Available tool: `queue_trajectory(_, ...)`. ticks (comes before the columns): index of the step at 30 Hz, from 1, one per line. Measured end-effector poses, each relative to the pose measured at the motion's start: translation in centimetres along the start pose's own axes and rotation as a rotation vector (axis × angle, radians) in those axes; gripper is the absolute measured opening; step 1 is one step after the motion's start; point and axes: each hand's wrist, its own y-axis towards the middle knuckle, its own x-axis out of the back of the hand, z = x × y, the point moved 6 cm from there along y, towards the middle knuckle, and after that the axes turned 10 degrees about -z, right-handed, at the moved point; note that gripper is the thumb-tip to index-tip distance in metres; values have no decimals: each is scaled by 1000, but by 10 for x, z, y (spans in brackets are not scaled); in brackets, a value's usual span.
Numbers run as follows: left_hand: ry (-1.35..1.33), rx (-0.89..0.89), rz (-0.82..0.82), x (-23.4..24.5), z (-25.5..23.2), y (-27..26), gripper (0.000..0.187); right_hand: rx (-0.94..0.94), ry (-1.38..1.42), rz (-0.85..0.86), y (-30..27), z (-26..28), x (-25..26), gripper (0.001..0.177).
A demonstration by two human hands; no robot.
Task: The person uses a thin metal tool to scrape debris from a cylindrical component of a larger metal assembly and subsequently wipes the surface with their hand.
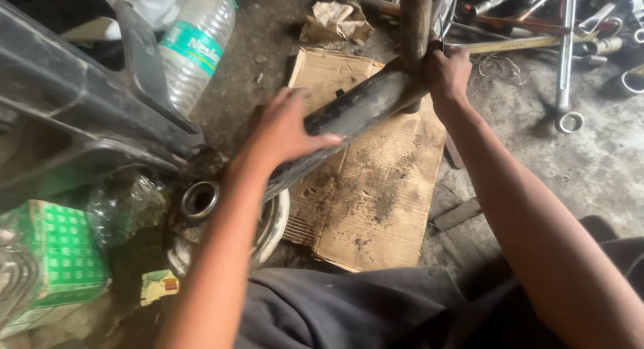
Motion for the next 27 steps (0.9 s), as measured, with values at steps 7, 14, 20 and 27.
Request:
queue_trajectory(7, 195, 249, 124, -97, -32, -5, 121, 2, 402, 130, -19, -27, 23, 19)
queue_trajectory(14, 80, 393, 34, -59, -35, 2, 101, 95, 378, 402, -27, 16, 17, 20)
queue_trajectory(20, 89, 509, -131, -25, -12, 5, 98, 12, -32, 404, -18, 41, -7, 25)
queue_trajectory(27, 178, 418, -186, -62, -5, 12, 112, 130, -838, 496, 41, -24, 61, 25)
